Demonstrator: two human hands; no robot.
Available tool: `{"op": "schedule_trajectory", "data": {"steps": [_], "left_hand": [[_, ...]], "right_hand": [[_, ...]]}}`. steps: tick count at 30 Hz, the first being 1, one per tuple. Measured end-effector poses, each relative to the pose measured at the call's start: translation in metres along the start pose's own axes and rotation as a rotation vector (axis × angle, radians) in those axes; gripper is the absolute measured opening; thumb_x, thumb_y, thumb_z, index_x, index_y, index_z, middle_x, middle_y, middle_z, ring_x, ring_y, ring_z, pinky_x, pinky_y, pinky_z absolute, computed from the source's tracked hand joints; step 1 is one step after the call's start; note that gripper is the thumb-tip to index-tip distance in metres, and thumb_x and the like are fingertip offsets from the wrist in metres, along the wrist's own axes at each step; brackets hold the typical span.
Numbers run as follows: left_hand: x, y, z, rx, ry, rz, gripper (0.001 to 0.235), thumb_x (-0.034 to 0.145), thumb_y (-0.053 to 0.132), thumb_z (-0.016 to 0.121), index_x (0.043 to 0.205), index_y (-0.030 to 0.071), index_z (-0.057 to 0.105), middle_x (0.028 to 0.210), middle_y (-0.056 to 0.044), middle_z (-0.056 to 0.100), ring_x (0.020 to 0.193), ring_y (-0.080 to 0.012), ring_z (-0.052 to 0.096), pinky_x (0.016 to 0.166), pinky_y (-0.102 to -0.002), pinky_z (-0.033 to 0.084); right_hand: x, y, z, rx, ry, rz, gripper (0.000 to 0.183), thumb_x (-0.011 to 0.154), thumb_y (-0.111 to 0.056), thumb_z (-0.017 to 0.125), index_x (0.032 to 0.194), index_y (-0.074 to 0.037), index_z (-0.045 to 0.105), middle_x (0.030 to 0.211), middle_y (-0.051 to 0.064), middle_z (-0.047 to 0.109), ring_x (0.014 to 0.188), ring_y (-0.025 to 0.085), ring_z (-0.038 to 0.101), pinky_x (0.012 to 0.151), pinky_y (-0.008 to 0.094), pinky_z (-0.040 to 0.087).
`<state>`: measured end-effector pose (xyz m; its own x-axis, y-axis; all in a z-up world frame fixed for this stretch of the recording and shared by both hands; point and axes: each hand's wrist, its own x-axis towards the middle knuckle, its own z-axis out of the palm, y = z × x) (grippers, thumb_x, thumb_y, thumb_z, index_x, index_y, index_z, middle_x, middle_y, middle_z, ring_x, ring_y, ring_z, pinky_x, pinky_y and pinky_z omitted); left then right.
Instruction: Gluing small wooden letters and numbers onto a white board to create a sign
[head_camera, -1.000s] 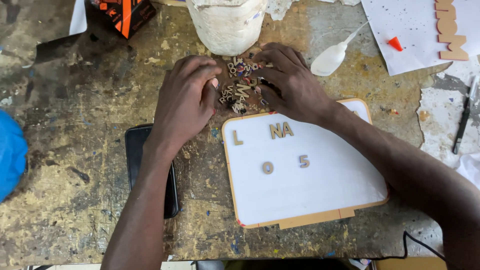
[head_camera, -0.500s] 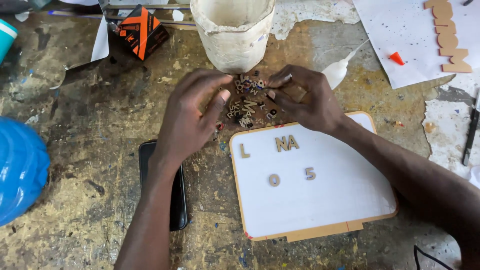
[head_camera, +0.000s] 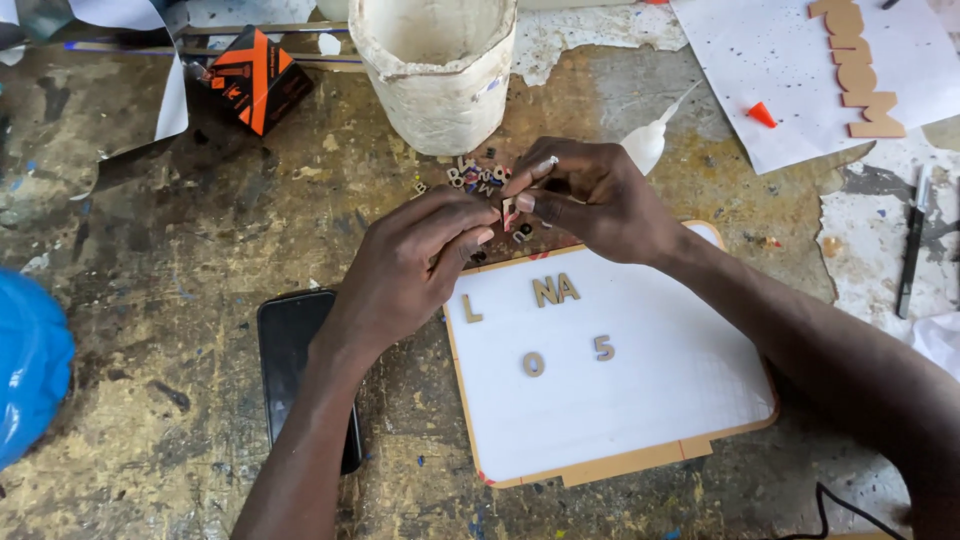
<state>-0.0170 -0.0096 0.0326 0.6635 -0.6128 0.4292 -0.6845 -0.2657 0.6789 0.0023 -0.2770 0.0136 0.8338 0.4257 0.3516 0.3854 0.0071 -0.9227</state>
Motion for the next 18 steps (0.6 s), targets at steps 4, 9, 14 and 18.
{"op": "schedule_trajectory", "data": {"steps": [4, 9, 14, 18], "left_hand": [[0.002, 0.003, 0.005, 0.049, 0.034, 0.07, 0.031, 0.116, 0.007, 0.067, 0.147, 0.007, 0.067, 0.128, -0.017, 0.074, 0.118, -0.0414, 0.078, 0.094, -0.058, 0.071], [0.0, 0.005, 0.007, 0.222, 0.052, 0.117, 0.038, 0.111, 0.008, 0.076, 0.149, 0.004, 0.069, 0.129, -0.019, 0.076, 0.115, -0.0388, 0.081, 0.092, -0.051, 0.071], [-0.003, -0.005, 0.013, 0.356, 0.173, 0.226, 0.033, 0.109, 0.014, 0.084, 0.138, 0.003, 0.074, 0.123, -0.016, 0.075, 0.116, -0.0386, 0.081, 0.093, -0.048, 0.071], [-0.006, -0.016, 0.02, 0.428, 0.191, 0.286, 0.031, 0.106, 0.017, 0.086, 0.133, 0.003, 0.077, 0.119, -0.017, 0.075, 0.112, -0.0376, 0.081, 0.09, -0.048, 0.071]], "right_hand": [[-0.005, 0.001, 0.002, 0.047, -0.024, 0.021, 0.016, 0.109, 0.006, 0.074, 0.125, 0.006, 0.076, 0.103, 0.019, 0.074, 0.098, 0.025, 0.078, 0.084, 0.039, 0.069], [-0.005, 0.003, 0.003, 0.075, -0.011, 0.045, 0.024, 0.108, 0.005, 0.074, 0.131, 0.007, 0.07, 0.103, 0.021, 0.075, 0.097, 0.026, 0.079, 0.085, 0.043, 0.071], [-0.006, 0.011, 0.006, 0.111, 0.028, 0.058, 0.024, 0.106, 0.005, 0.078, 0.128, 0.007, 0.069, 0.104, 0.017, 0.076, 0.101, 0.023, 0.08, 0.087, 0.04, 0.071], [-0.011, 0.016, 0.013, 0.178, 0.063, 0.072, 0.026, 0.105, 0.002, 0.081, 0.128, 0.004, 0.069, 0.107, 0.015, 0.077, 0.104, 0.022, 0.081, 0.086, 0.038, 0.072]]}}
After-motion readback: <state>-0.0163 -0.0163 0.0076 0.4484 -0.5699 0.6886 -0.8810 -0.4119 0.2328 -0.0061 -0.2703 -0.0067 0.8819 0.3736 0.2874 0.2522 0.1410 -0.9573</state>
